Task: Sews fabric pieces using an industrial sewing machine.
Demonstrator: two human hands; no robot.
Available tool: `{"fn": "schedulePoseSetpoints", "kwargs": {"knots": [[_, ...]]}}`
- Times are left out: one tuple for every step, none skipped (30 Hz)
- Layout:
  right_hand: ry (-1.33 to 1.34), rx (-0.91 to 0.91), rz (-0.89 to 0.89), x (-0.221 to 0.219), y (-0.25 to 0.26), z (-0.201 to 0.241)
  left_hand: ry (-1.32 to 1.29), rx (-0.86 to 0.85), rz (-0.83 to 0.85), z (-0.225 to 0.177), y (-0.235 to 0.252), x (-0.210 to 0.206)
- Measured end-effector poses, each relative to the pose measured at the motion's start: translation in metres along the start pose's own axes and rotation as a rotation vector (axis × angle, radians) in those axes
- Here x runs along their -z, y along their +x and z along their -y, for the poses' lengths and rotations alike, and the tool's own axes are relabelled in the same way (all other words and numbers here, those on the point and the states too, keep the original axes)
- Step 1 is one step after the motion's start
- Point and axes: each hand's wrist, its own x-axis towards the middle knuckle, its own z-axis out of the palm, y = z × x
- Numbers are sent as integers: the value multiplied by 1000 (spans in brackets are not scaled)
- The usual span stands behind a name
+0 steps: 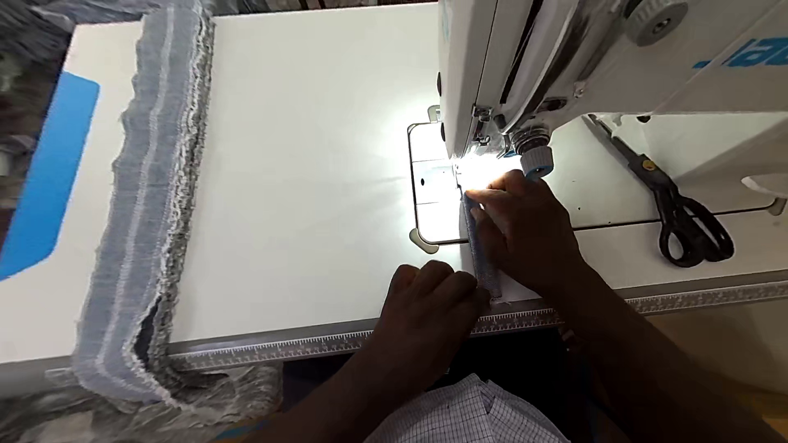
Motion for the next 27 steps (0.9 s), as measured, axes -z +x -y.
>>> {"fn": "schedulePoseSetpoints", "kwargs": {"knots": [[-22,9,-8,-4,4,0,49,-14,11,1,-3,1],[-38,14,-19,-6,7,-1,80,-20,33,5,-3,3],[-47,15,-22,-8,9,-1,95,-20,60,9,-1,5],[-48,7,-21,-9,10,-1,95,-22,87,14,3,7],[-48,-3,-21,-10,11,0,89,-23,103,19,8,9],[-46,-12,-17,-10,11,0,88,-27,114,25,13,10],[-40,-18,-15,-10,11,1,88,-30,120,30,17,11],[-36,-19,-14,-9,11,2,91,-34,126,35,22,12],[-33,-18,-14,-9,11,2,92,-41,127,41,26,13],[-29,-14,-21,-10,10,1,94,-46,129,46,30,14],[-25,-15,-28,-10,10,1,96,-50,134,50,35,14],[-21,-18,-28,-10,10,1,100,-55,133,55,40,15],[-19,-23,-30,-10,11,1,105,-58,128,60,44,15],[-16,-27,-40,-11,11,1,115,-58,125,64,49,16],[-10,-28,-48,-11,12,0,126,-57,124,68,54,15],[-7,-25,-56,-11,13,0,137,-55,120,73,58,15],[-8,-16,-53,-11,13,-1,143,-51,108,78,61,13],[-17,1,-35,-9,12,-2,142,-37,104,81,65,12],[-35,26,-10,-7,10,-4,139,-20,100,83,68,11],[-55,57,13,-5,9,-6,143,3,105,84,70,10],[-75,90,35,-5,9,-10,157,24,112,84,71,9],[-91,119,50,-7,11,-15,179,30,112,83,70,9],[-91,133,68,-9,14,-21,200,22,104,82,69,8],[-73,147,80,-11,19,-28,217,8,84,81,66,8],[-47,175,82,-12,25,-35,224,-7,41,81,64,8],[-18,202,87,-11,31,-42,223,-18,-11,81,61,8],[-1,234,89,-8,36,-47,220,-22,-49,81,58,8]]}}
